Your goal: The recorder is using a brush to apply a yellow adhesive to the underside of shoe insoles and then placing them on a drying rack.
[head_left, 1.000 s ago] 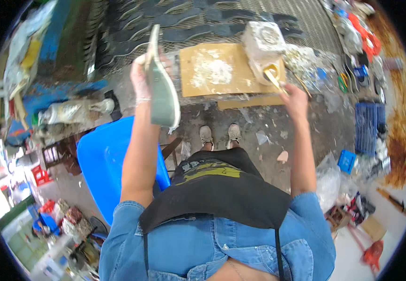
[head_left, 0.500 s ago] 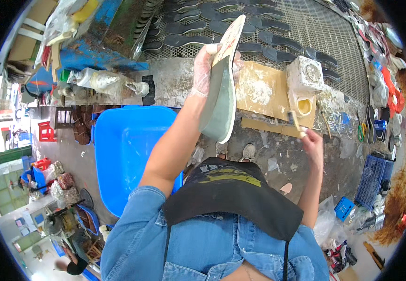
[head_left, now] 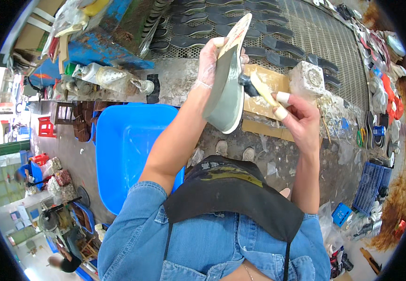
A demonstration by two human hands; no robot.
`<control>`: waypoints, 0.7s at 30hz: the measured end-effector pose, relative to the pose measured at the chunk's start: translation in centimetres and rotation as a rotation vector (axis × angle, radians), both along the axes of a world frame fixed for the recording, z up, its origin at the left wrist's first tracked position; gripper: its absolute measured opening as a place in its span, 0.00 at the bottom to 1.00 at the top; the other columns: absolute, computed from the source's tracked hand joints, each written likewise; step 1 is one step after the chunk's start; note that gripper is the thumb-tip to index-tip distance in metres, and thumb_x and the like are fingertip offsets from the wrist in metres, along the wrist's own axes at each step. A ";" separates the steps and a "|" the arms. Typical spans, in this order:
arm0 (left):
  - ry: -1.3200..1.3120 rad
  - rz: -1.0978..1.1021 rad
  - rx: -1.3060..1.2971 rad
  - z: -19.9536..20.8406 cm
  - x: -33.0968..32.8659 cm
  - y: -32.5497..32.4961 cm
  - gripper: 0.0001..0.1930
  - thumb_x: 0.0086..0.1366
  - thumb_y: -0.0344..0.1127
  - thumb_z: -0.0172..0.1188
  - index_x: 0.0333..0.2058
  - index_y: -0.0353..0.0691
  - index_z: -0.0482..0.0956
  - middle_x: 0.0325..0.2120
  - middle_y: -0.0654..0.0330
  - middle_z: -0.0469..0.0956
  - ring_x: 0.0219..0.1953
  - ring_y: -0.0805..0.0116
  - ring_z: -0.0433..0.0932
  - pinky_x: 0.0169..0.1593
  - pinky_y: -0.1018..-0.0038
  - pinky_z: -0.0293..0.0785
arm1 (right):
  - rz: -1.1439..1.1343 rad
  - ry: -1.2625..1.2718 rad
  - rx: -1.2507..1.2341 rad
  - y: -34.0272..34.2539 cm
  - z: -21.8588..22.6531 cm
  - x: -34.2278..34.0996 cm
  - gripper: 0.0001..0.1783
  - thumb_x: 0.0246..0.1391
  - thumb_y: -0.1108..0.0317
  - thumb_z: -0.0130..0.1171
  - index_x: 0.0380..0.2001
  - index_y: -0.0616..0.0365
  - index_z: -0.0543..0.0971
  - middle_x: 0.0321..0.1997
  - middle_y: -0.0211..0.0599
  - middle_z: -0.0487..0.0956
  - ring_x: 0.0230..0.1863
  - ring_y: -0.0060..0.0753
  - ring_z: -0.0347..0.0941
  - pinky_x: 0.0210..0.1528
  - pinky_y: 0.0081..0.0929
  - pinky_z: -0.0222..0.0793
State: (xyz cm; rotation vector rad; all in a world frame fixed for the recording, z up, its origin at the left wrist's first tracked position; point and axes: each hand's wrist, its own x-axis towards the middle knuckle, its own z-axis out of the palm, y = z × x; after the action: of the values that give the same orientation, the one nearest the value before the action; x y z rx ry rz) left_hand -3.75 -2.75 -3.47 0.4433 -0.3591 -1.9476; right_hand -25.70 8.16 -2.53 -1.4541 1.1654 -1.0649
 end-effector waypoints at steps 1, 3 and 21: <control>0.013 -0.025 0.057 -0.1 0.5 -0.2 0.13 0.58 0.39 0.55 0.36 0.34 0.74 0.23 0.63 0.69 0.26 0.71 0.67 0.26 0.77 0.67 | 0.005 -0.001 -0.002 0.2 0.0 0.0 0.18 0.50 0.78 0.64 0.47 0.64 0.79 0.35 0.26 0.79 0.30 0.13 0.70 0.33 0.11 0.65; -0.039 -0.021 0.061 -0.4 1.0 -0.1 0.13 0.59 0.40 0.54 0.34 0.35 0.75 0.23 0.62 0.71 0.24 0.71 0.70 0.26 0.76 0.70 | 0.032 0.047 -0.026 0.5 0.2 0.1 0.18 0.50 0.78 0.64 0.47 0.65 0.79 0.37 0.28 0.80 0.31 0.13 0.71 0.34 0.12 0.67; 0.129 0.455 0.160 -3.7 0.2 -1.0 0.18 0.71 0.36 0.42 0.54 0.38 0.71 0.51 0.57 0.76 0.49 0.63 0.78 0.51 0.66 0.78 | -0.491 0.260 -0.387 1.4 -2.4 2.8 0.19 0.49 0.78 0.65 0.46 0.65 0.79 0.32 0.24 0.76 0.30 0.15 0.68 0.33 0.15 0.64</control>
State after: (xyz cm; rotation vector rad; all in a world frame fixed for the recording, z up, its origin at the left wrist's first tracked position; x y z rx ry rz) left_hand -3.55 -3.76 -7.18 0.4546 -0.0124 -1.5539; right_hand -22.93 9.53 -4.95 -1.6833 1.6229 -1.5360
